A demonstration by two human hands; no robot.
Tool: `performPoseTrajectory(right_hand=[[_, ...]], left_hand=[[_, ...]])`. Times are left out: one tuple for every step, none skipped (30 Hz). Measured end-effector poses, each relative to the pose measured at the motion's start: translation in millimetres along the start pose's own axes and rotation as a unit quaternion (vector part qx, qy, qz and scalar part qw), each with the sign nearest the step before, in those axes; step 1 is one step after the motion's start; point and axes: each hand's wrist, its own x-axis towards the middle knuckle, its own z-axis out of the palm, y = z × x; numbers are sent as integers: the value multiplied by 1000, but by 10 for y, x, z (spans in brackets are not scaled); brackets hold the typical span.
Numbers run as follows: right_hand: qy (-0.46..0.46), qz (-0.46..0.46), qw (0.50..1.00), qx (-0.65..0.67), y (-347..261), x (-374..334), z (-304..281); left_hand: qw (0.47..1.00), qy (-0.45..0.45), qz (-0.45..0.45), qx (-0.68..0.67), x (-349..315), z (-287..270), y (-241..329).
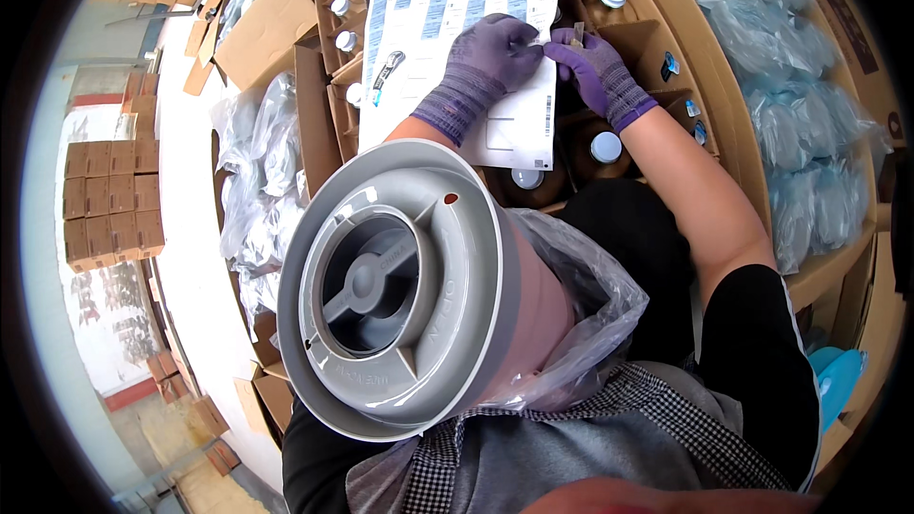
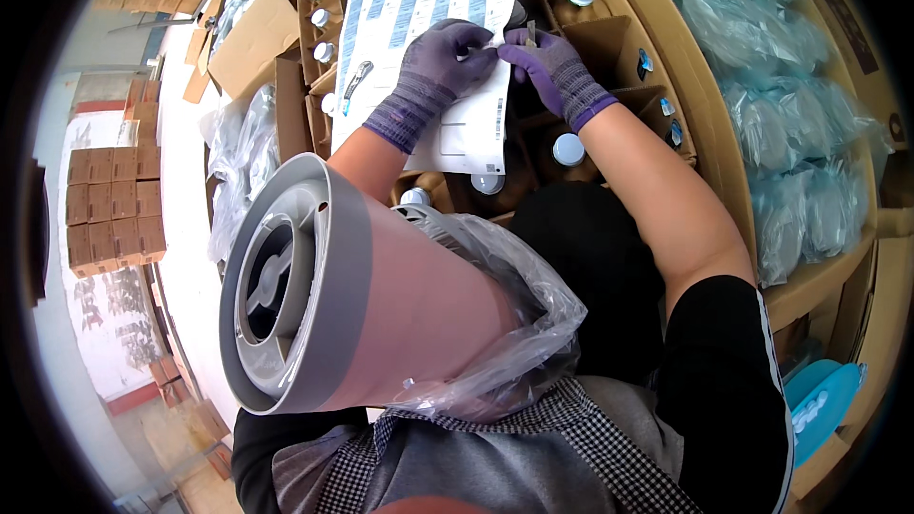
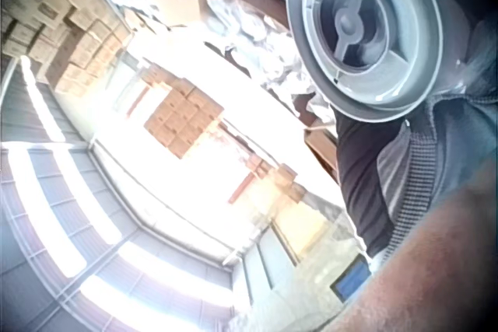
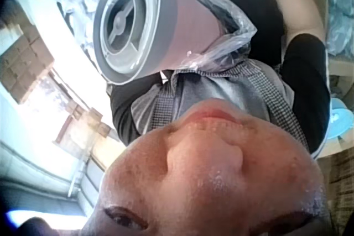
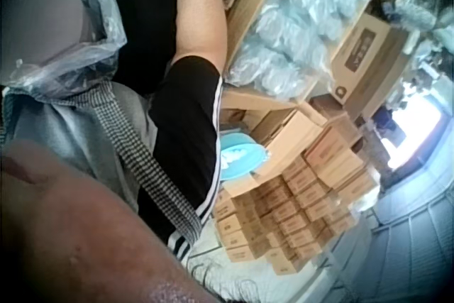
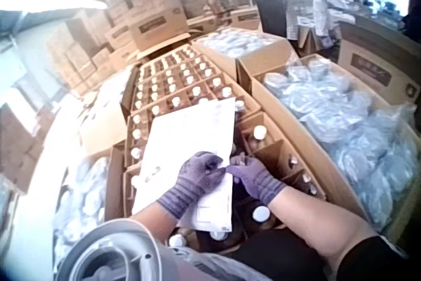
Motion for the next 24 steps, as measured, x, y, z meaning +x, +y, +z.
performPoseTrajectory(right_hand=[[-8,2,999,-33,-35,-19,8],[-16,3,998,-66,-74,-34,19],[-18,11,998,-52,-119,-57,33],[-20,18,999,-37,-171,-74,66],[-22,26,999,-22,-197,-79,104],[-8,16,1000,-25,-178,-65,110],[6,7,1000,-28,-143,-34,121],[19,-3,999,-31,-117,-14,133],[30,-2,999,-35,-109,-6,167],[20,-7,998,-56,-67,22,178],[10,-12,997,-76,-15,61,187],[19,-15,995,-101,15,69,97],[31,-8,997,-76,53,55,-6],[46,-2,998,-51,96,29,-120],[28,1,999,-19,75,28,-30],[19,11,1000,-12,50,37,39],[10,22,1000,-6,19,48,99],[13,32,999,-3,23,60,99],[37,52,998,-21,28,66,109],[60,72,995,-38,30,69,130],[86,93,990,-55,51,98,123],[156,54,976,-141,141,179,74],[207,-19,965,-158,224,186,-183],[237,-97,952,-167,188,210,-264]], left_hand=[[997,35,47,42,-42,33,-22],[994,33,60,82,-59,22,-44],[990,30,75,118,-68,5,-32],[983,26,89,155,-79,-15,-19],[980,19,82,178,-82,-37,-6],[982,11,67,175,-68,-47,31],[984,3,51,173,-58,-59,67],[985,-5,35,171,-45,-77,102],[992,-32,-36,114,-19,-124,103],[993,-41,-41,99,-28,-153,54],[994,-50,-46,84,-52,-186,-7],[996,-64,-35,59,16,-127,-19],[994,-84,-67,-11,92,-59,-3],[989,-83,-100,-72,194,36,2],[978,-64,-157,-118,145,-28,-78],[962,-45,-212,-164,93,-77,-151],[940,8,-264,-216,40,-112,-214],[914,52,-283,-286,32,-136,-265],[881,97,-299,-353,16,-206,-338],[841,143,-314,-417,-31,-297,-416],[823,204,-297,-439,-49,-453,-435],[804,265,-276,-455,-51,-697,-396],[821,288,-219,-442,24,-797,-392],[835,326,-165,-412,8,-1028,-352]])
